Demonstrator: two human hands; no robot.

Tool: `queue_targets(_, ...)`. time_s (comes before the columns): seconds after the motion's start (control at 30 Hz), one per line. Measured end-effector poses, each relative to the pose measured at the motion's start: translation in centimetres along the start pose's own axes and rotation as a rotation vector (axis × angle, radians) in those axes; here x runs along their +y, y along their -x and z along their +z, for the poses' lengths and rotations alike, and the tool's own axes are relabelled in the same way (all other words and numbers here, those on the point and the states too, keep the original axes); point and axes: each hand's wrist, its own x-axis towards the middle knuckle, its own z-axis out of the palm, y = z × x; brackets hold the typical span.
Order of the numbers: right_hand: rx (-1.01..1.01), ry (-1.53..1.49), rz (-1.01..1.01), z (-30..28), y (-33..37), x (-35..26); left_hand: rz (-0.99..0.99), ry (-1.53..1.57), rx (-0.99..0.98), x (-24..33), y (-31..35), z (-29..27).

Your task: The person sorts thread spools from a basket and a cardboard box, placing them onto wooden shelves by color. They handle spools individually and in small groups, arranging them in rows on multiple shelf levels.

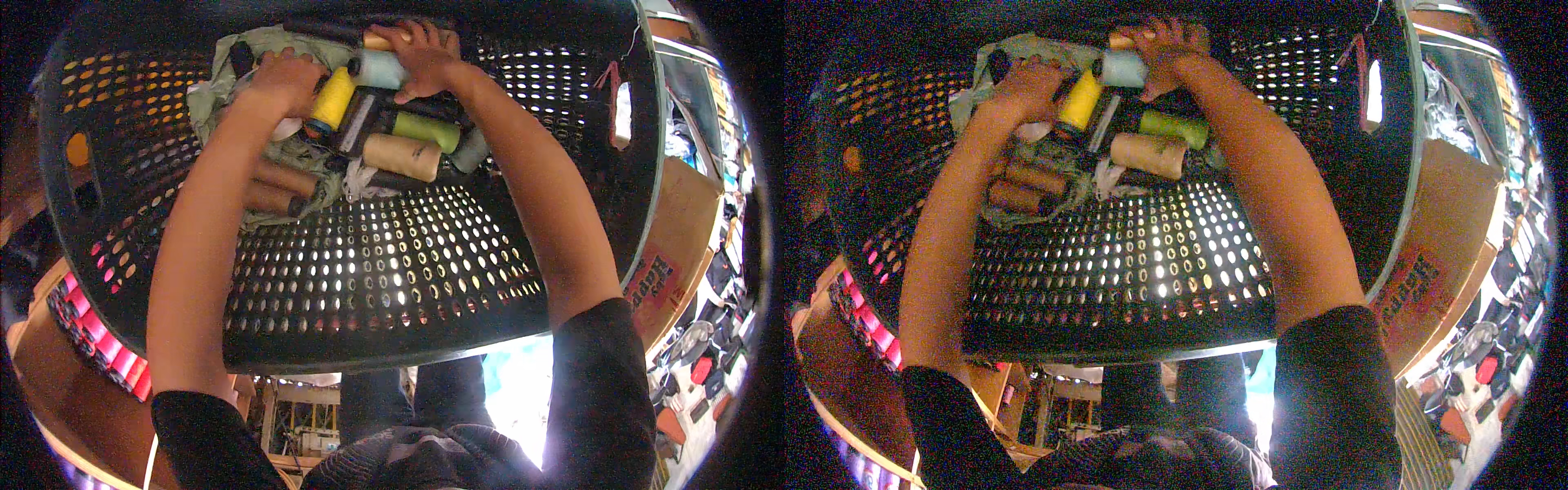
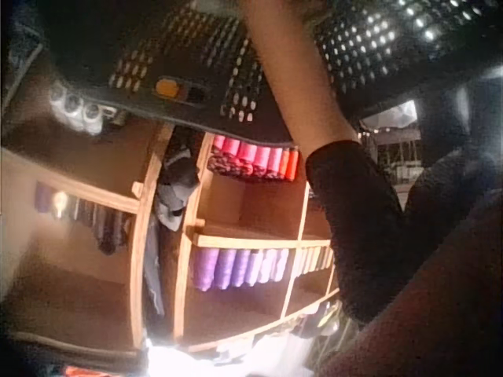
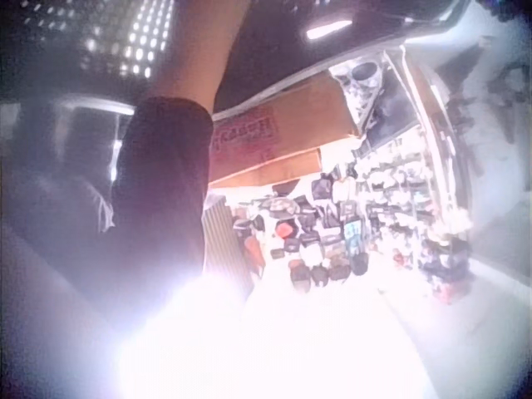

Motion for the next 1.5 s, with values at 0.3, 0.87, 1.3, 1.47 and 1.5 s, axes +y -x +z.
queue_targets(0.3, -0.076, -0.126, -0.088, -0.5, -1.2, 1.9, 0.071, 0.233, 0.352, 0.2, -0.3, -0.9)
queue_targets(0.87, -0.414, -0.625, -0.260, -2.9, -2.0, 4.3, 0.306, 0.161, 0.083, 5.3, 3.8, 1.3)
queue_targets(1.3, 0.255, -0.372, 0.018, -0.8, -6.9, 9.3, 0.055, 0.170, 0.660, -13.8, 4.4, -0.9)
queue_targets(1.47, 0.288, -0.361, -0.065, -0.8, -6.4, 5.8, -0.019, 0.301, 0.586, -17.9, 4.2, 2.3)
queue_targets(1.5, 0.244, -0.338, -0.100, -1.3, -5.9, 4.3, -0.007, 0.352, 0.591, -17.2, 4.1, 2.8)
